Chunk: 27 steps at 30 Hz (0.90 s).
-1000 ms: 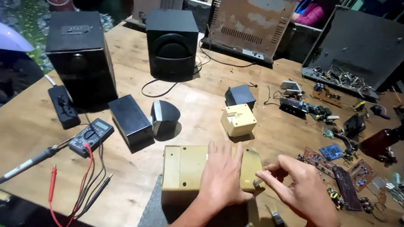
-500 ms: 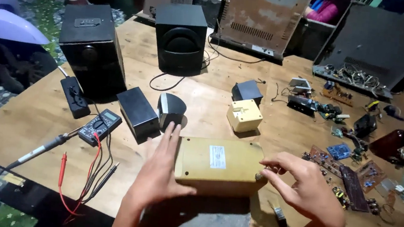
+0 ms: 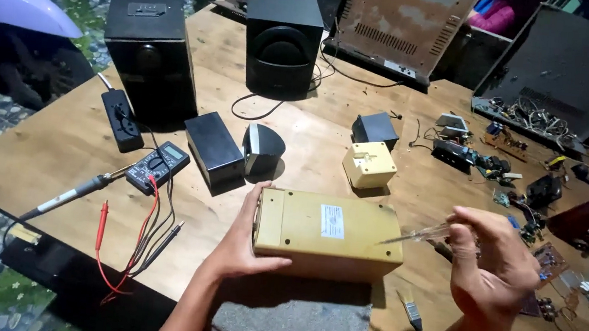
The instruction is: Securing the plastic casing of an electronic device by fastening screws with a manual screwdriver.
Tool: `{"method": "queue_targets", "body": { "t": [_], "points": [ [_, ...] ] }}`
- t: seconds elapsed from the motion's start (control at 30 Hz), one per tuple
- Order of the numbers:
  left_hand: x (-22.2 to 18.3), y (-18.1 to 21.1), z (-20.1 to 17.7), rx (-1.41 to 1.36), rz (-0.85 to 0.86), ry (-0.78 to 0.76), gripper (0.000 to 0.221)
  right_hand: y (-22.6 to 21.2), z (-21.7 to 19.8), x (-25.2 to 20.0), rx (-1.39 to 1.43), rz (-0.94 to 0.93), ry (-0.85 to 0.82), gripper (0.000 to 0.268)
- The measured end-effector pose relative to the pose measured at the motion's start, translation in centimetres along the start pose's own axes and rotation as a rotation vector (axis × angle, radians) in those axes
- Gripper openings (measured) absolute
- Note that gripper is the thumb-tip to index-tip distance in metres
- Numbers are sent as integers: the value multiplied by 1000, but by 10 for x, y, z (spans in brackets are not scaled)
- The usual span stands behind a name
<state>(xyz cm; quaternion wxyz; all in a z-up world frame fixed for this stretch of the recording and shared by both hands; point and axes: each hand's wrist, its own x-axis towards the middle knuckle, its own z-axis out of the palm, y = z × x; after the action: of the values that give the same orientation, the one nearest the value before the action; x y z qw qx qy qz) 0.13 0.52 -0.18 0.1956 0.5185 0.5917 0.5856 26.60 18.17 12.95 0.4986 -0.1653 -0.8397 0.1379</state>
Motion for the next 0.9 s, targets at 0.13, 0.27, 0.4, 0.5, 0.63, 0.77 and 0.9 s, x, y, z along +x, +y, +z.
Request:
{"method": "queue_targets", "body": {
  "t": [0.13,0.27,0.4,0.5,0.63,0.77,0.9],
  "points": [
    [1,-1,4,-109,26,90,115,10,27,-12,152,-19,148,16],
    [0,-13,8,-163,67,113,119,-8,72,-4,239,-31,127,19],
    [1,-31,11,-105,80,180,138,-24,116,24,356,-63,119,17],
    [0,-45,16,-85,113,198,136,-33,140,44,280,-114,95,16],
    [-2,-55,16,-112,134,225,135,-43,156,60,252,-154,9,15],
    [-2,-58,16,-106,130,218,135,-41,152,61,205,-166,-4,15],
    [-2,-58,17,-108,123,216,134,-36,154,57,170,-152,-21,18]
  ]
}}
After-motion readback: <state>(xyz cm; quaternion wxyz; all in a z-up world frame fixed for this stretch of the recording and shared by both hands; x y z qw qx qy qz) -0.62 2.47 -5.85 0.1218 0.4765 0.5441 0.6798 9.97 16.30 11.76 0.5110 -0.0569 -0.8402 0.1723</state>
